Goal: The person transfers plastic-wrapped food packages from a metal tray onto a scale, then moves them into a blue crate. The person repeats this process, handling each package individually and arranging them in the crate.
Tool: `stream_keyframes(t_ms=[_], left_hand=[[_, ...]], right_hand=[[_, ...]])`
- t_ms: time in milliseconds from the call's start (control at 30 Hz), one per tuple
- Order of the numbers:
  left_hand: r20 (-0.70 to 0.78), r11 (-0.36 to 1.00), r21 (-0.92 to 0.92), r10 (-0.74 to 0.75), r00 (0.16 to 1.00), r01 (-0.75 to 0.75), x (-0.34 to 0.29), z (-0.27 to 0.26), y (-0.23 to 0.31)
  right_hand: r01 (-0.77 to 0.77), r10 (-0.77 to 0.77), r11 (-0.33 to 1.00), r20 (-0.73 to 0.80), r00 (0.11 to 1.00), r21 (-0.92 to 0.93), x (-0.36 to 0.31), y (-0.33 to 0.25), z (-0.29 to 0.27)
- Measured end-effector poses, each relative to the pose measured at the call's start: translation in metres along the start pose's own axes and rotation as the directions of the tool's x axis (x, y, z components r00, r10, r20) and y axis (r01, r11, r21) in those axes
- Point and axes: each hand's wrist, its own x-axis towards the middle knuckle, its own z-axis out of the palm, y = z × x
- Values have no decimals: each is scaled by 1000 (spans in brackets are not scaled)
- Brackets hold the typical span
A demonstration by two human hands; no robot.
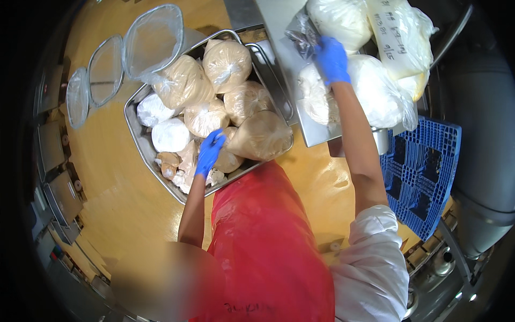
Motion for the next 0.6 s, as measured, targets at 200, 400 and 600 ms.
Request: stream_keyframes(t_ms=[200,400,600], left_hand=[[-392,895,140,-343,854,424,-128,-163,-192],[-492,803,323,-310,813,501,-172,-234,-251],[-508,857,409,-72,858,314,-173,-253,-297]], right_hand=[[66,-43,994,-231,972,91,-51,-49,-2],[66,-106,889,63,992,452,-218,-188,97],[145,-410,891,626,663,430,-386,-287,301]])
